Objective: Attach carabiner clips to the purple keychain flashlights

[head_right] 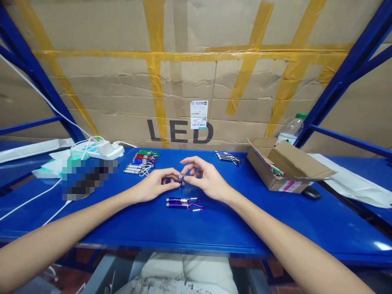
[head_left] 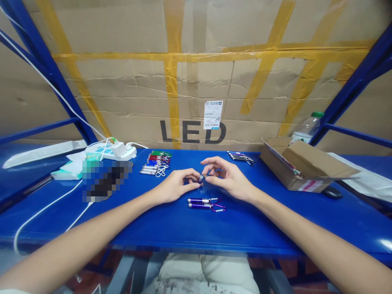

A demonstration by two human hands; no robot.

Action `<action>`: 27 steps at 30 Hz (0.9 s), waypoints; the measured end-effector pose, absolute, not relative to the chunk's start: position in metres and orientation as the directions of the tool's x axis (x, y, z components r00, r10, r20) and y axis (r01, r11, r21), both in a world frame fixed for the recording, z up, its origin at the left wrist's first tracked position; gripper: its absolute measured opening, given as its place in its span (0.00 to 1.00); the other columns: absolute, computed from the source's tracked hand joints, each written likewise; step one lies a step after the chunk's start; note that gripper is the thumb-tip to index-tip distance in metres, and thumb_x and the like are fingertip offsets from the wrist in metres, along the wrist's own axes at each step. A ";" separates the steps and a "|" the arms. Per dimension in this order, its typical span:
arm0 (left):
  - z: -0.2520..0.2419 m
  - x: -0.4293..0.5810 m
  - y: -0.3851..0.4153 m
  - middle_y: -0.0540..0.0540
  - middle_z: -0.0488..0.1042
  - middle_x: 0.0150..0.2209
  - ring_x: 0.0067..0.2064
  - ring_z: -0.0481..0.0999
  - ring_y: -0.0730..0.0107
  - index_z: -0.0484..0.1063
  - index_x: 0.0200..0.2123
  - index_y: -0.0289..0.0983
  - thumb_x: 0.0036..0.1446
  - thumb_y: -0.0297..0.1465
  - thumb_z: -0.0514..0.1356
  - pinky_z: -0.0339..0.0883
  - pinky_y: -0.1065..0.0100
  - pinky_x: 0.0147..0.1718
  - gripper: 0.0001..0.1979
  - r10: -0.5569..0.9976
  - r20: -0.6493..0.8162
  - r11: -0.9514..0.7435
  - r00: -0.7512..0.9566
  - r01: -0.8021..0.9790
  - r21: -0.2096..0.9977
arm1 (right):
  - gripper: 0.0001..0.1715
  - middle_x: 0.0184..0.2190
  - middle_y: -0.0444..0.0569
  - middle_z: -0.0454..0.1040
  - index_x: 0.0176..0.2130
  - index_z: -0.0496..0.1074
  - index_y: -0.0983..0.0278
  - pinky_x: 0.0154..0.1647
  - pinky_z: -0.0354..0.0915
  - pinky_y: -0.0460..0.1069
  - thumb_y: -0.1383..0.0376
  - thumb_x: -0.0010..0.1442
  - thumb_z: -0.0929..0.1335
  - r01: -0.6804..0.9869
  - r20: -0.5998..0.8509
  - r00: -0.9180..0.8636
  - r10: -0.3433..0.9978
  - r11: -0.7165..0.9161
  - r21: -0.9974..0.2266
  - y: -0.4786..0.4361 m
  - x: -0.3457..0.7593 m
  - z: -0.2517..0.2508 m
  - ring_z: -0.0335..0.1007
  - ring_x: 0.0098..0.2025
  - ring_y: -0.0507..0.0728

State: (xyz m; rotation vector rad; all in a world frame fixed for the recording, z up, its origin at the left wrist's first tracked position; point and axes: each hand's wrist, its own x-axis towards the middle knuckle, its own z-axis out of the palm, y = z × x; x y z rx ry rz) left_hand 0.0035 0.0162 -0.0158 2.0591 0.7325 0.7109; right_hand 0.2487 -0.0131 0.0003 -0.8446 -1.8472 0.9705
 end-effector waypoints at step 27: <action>-0.012 0.007 0.009 0.47 0.84 0.41 0.43 0.82 0.62 0.80 0.45 0.38 0.65 0.38 0.67 0.70 0.65 0.43 0.10 0.701 0.234 -0.520 0.674 0.258 0.814 | 0.27 0.38 0.46 0.80 0.54 0.76 0.59 0.45 0.70 0.54 0.57 0.58 0.80 0.213 0.342 -0.403 0.849 0.451 -0.867 -0.014 0.244 -0.001 0.73 0.40 0.57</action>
